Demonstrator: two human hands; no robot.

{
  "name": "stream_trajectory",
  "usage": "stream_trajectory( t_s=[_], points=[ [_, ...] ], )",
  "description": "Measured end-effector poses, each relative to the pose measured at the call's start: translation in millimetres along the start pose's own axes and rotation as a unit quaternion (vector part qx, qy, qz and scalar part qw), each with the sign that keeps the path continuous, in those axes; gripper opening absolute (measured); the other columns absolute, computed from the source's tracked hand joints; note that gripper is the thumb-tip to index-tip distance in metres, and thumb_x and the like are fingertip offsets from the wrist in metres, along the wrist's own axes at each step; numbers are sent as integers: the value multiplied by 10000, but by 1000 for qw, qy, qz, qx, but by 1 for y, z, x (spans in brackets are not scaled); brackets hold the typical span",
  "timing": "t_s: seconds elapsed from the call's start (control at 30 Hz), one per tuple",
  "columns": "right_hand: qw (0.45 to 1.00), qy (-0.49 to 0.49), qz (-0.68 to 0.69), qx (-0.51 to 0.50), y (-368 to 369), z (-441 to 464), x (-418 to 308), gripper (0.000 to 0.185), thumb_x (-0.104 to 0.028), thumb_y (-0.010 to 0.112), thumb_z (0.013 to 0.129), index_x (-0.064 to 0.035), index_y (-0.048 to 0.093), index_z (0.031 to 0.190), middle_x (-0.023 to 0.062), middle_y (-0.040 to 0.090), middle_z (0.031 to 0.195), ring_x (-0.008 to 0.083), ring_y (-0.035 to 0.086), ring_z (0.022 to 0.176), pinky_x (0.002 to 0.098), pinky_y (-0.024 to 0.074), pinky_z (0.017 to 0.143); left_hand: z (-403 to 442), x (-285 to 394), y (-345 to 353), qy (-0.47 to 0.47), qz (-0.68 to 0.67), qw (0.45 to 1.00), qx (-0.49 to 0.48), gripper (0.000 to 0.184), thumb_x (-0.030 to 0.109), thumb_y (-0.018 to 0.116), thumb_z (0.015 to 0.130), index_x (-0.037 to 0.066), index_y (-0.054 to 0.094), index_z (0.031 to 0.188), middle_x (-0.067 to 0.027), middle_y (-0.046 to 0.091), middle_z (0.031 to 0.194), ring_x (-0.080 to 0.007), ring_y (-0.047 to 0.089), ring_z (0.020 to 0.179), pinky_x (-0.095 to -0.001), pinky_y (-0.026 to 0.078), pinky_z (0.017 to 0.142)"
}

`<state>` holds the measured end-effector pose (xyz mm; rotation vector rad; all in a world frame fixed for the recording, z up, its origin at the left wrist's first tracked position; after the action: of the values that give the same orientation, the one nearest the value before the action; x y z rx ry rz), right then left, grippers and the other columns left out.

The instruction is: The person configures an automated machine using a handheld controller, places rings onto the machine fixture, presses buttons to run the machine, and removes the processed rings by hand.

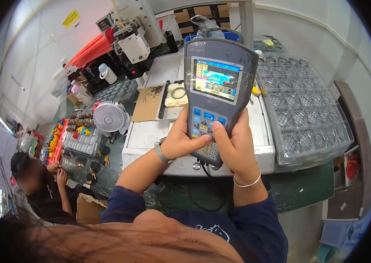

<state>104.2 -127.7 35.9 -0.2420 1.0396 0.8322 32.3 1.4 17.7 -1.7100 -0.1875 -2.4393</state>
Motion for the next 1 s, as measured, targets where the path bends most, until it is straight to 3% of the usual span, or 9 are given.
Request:
stream_trajectory(
  t_s=[0.23,1.0],
  points=[
    [1000,3,7,4,0,-1,-1,468,-44,505,908,86,323,1320,161,521,1211,160,528,1066,288,441,912,-1,0,0,24,24,999,-12,853,13,677,801,18,137,1461,-130,461,1323,-197,493,1209,-364,439,985],
    [999,5,34,-7,-2,-1,4,499,-35,502,901,72,292,1341,155,497,1239,160,498,1118,307,409,962,0,0,0,23,20,1000,8,801,60,709,778,-15,229,1415,-132,501,1261,-182,516,1156,-335,443,961]
  ],
)
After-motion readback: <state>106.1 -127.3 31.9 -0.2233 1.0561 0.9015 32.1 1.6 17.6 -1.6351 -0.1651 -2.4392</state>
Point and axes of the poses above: each hand's wrist, its own z-axis towards the middle knuckle, its own y-axis out of the palm, x = y × z, the point moved 3 cm from there along z, towards the middle knuckle
